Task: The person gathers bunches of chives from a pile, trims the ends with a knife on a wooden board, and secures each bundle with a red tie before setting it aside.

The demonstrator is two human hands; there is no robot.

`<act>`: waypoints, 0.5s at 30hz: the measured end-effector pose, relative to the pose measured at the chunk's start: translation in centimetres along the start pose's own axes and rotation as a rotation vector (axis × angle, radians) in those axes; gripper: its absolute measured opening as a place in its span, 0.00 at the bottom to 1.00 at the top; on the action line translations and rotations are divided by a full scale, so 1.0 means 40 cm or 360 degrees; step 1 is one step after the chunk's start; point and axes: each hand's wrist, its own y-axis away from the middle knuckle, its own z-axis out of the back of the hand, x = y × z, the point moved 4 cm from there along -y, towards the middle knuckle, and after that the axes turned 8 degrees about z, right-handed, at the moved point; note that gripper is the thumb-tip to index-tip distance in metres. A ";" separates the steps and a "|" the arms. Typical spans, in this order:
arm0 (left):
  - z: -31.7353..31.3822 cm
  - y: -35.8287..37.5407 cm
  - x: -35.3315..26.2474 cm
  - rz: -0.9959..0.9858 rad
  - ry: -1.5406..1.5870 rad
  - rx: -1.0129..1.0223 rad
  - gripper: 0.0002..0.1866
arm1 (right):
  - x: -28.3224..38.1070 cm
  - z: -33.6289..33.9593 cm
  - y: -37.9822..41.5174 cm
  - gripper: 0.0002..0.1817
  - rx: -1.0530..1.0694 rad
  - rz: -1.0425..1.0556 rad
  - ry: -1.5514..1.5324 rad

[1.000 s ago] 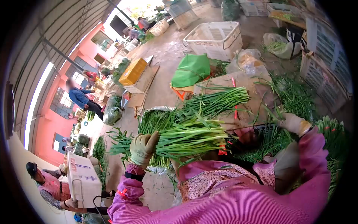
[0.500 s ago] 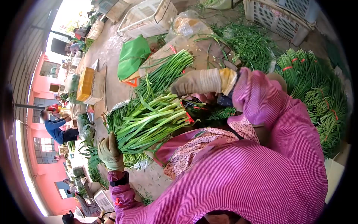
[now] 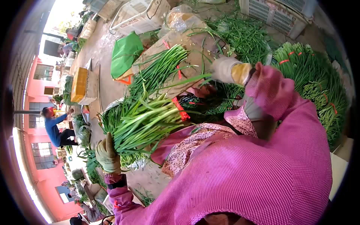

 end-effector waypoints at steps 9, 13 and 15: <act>-0.035 -0.054 -0.030 0.0249 0.0145 0.0265 0.32 | 0.216 0.013 0.025 0.17 -0.0356 0.0897 -0.2010; -0.037 -0.069 -0.048 0.0171 0.0094 0.0230 0.33 | 0.353 0.056 -0.003 0.27 -0.0410 0.0770 -0.0458; -0.034 -0.080 -0.057 0.0150 0.0112 0.0231 0.33 | 0.359 0.051 -0.005 0.24 -0.0306 0.0248 -0.0867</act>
